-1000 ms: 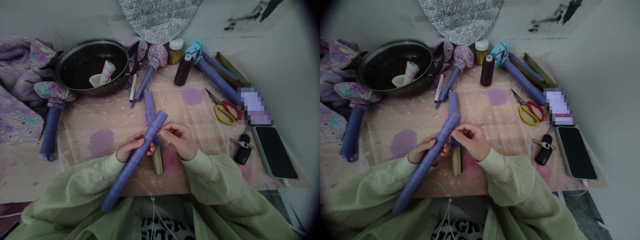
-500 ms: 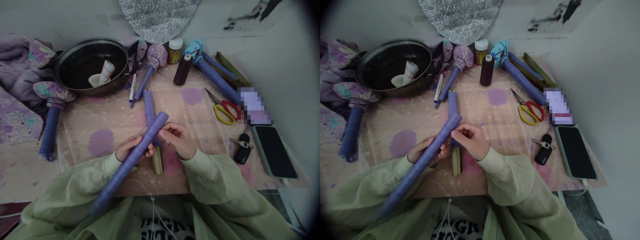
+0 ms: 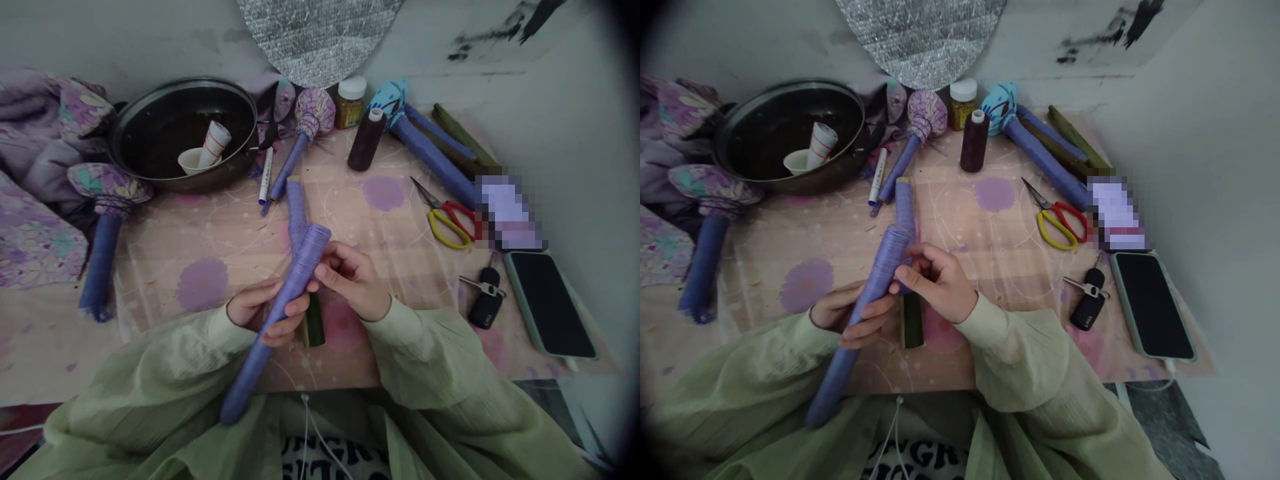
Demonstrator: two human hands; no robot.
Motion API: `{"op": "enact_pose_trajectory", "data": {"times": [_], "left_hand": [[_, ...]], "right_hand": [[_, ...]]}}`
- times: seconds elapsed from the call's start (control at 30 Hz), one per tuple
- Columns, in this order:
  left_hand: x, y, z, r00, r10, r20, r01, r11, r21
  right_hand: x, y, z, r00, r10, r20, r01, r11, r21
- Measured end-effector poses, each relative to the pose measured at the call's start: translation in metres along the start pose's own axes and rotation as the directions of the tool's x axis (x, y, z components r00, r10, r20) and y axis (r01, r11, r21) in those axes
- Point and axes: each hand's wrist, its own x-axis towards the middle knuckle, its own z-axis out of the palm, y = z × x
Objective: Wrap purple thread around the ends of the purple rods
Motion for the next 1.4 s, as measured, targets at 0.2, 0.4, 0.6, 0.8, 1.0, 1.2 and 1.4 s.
{"op": "enact_pose_trajectory", "data": {"times": [0.2, 0.4, 0.6, 0.8, 1.0, 1.2, 1.4], "left_hand": [[-0.001, 0.000, -0.004, 0.999, -0.040, 0.025, 0.041, 0.999, -0.034], [0.003, -0.001, -0.004, 0.999, -0.031, 0.025, 0.029, 0.996, 0.084], [0.007, -0.006, 0.002, 0.903, 0.358, -0.238, -0.206, 0.847, 0.490], [0.006, -0.002, 0.000, 0.898, 0.325, -0.296, -0.217, 0.914, 0.344], [0.003, 0.004, 0.001, 0.936, 0.211, -0.281, -0.164, 0.970, 0.182], [0.003, 0.007, 0.002, 0.958, 0.163, -0.237, -0.130, 0.980, 0.147], [0.003, 0.006, -0.001, 0.977, 0.139, -0.164, -0.122, 0.987, 0.106]], "right_hand": [[0.000, 0.000, -0.001, 0.994, -0.008, 0.106, 0.009, 1.000, -0.006], [-0.003, 0.001, 0.001, 0.994, -0.004, 0.106, 0.002, 1.000, 0.011], [0.002, 0.004, 0.002, 0.996, 0.058, -0.065, -0.058, 0.998, -0.005], [0.003, 0.003, -0.003, 0.983, 0.149, -0.108, -0.140, 0.986, 0.091], [0.003, -0.001, -0.006, 0.988, 0.099, -0.115, -0.091, 0.993, 0.076], [0.003, -0.007, -0.004, 0.993, 0.039, -0.114, -0.036, 0.999, 0.032], [0.002, -0.004, -0.004, 0.991, 0.091, -0.099, -0.084, 0.994, 0.071]]}}
